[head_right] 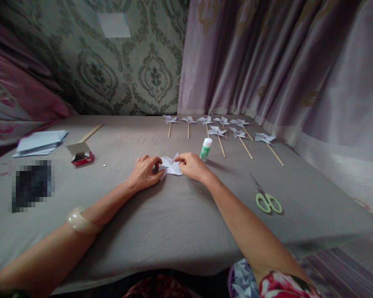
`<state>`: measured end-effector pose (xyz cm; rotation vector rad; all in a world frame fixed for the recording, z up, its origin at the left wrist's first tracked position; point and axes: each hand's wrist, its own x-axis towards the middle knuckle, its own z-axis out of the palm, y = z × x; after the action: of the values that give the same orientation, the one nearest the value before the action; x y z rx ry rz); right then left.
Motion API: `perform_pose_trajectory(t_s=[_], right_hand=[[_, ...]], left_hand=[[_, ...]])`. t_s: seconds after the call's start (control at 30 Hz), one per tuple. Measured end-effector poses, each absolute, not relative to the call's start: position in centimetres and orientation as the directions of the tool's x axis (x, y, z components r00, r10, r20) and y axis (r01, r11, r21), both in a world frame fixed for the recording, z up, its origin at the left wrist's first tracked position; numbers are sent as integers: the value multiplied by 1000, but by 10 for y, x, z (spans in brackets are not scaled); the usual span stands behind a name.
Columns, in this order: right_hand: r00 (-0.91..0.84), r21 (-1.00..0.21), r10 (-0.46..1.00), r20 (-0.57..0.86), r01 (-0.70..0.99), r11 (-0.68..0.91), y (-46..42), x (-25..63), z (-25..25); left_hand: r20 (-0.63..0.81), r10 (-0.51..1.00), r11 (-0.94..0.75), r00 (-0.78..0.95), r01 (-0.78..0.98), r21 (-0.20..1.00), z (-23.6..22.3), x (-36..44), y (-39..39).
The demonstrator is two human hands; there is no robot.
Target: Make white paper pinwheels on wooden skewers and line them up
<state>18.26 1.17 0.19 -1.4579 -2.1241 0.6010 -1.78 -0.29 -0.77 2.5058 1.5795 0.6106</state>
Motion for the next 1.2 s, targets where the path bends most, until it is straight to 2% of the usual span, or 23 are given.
perform_pose_trajectory(t_s=[0.13, 0.23, 0.43, 0.53, 0.7, 0.9, 1.03, 1.2], right_hand=[[-187, -738, 978, 95, 646, 195, 3, 203, 3], [-155, -782, 985, 69, 605, 150, -1, 217, 1], [-280, -717, 959, 48, 659, 228, -6, 224, 0], [-356, -668, 933, 50, 682, 296, -15, 217, 2], [-463, -653, 886, 22, 665, 363, -31, 203, 8], [-532, -606, 847, 17, 668, 432, -42, 192, 17], [-562, -596, 827, 23, 656, 463, -43, 190, 17], [-558, -643, 830, -28, 645, 412, -39, 201, 16]], left_hand=[[229, 911, -409, 344, 831, 377, -8, -17, -2], [244, 915, -399, 321, 812, 427, -11, -17, 2], [262, 912, -408, 314, 748, 524, -14, -24, 14], [256, 914, -405, 315, 744, 532, -14, -27, 21], [280, 901, -433, 331, 725, 536, -15, -29, 31], [292, 887, -462, 357, 680, 569, -21, -28, 40], [295, 893, -450, 339, 663, 598, -25, -29, 43], [325, 901, -432, 288, 658, 617, -22, -32, 35]])
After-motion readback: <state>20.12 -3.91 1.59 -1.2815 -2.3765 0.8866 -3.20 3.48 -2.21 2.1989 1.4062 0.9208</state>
